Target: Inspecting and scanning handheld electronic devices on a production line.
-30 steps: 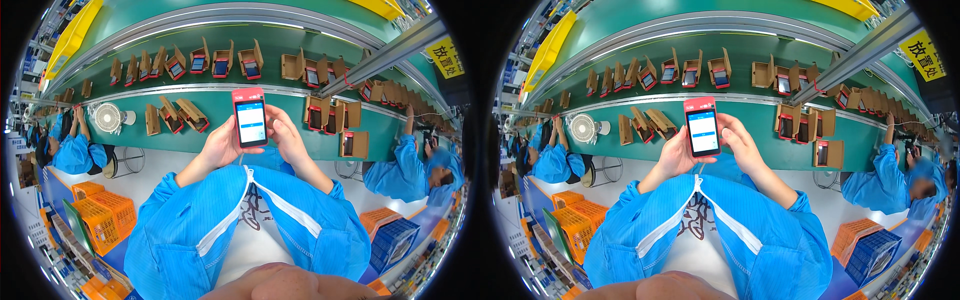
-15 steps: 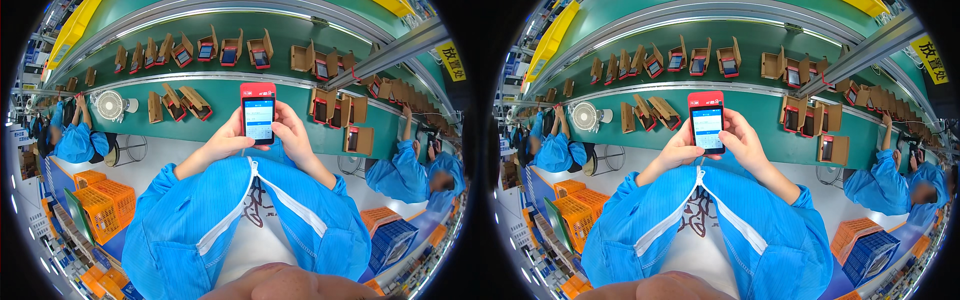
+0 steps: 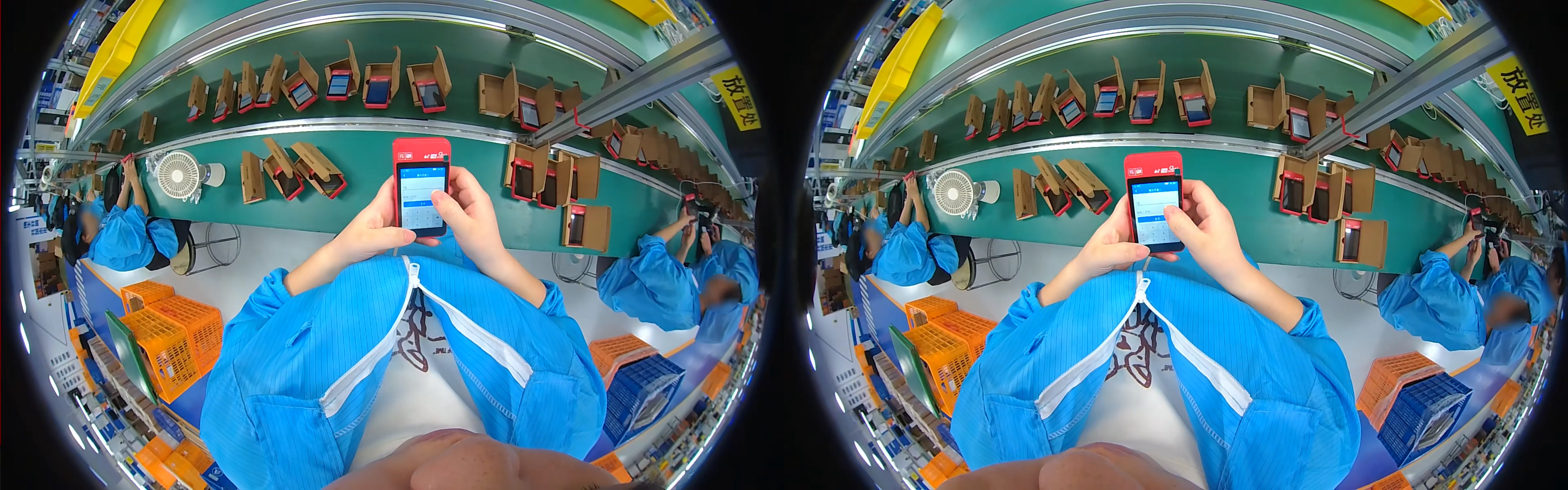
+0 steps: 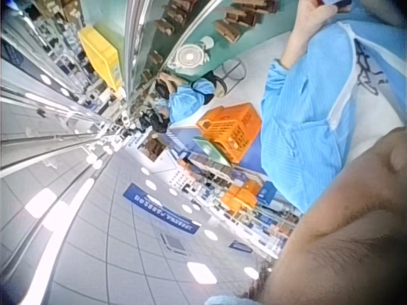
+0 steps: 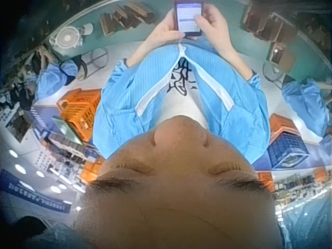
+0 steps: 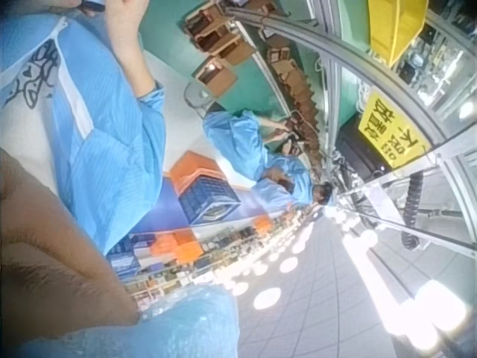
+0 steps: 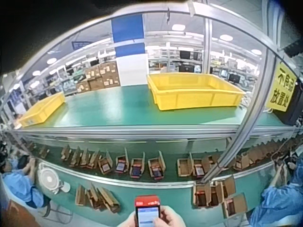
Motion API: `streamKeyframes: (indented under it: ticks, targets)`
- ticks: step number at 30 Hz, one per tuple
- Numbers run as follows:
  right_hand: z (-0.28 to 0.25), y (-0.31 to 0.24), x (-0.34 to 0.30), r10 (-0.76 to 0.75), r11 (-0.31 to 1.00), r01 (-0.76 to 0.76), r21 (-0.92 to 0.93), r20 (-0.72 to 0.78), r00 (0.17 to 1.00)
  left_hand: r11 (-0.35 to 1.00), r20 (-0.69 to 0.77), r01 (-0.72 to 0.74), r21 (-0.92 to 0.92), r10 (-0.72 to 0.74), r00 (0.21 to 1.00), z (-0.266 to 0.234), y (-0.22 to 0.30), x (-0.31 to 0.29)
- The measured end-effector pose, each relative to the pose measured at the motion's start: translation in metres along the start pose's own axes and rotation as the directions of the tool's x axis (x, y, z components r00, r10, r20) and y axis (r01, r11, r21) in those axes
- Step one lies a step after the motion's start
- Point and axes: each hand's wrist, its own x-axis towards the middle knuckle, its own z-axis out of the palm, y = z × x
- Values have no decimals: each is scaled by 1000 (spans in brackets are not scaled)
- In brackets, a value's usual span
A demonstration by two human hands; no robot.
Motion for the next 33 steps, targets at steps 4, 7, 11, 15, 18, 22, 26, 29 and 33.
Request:
streamKeyframes:
  ticks: [4,7,11,15,18,22,26,29,33]
  targets:
    - [3,1,0,-13,1000,13,-12,-1,1000,998,-33,19,-55,-20,999,1,0,-4]
    - [4,1,-1,-60,998,60,19,5,998,996,-34,21,-91,-24,999,-1,-2,-4]
    - [2,1,-2,-59,998,60,-26,16,998,999,-20,12,-40,-13,1000,1,-3,-3]
    - [2,2,-3,-43,999,43,-9,17,999,999,-28,12,-51,-14,1000,0,-5,-4]
    - [2,2,-4,-37,999,37,-11,16,999,998,-23,11,-56,-12,1000,-1,-5,-4]
    - [5,1,-4,-39,999,39,4,22,999,998,-26,12,-67,-14,1000,-1,-5,-7]
    - [10,0,-4,-55,998,55,-11,12,998,996,-56,17,-84,-21,998,0,-2,-10]
    - [11,0,-4,-15,997,16,-78,6,1000,998,-42,-1,-62,-1,999,0,-2,-10]
    - [9,3,-2,-34,998,34,-52,0,999,999,-26,-9,-35,8,1000,-2,-3,-10]
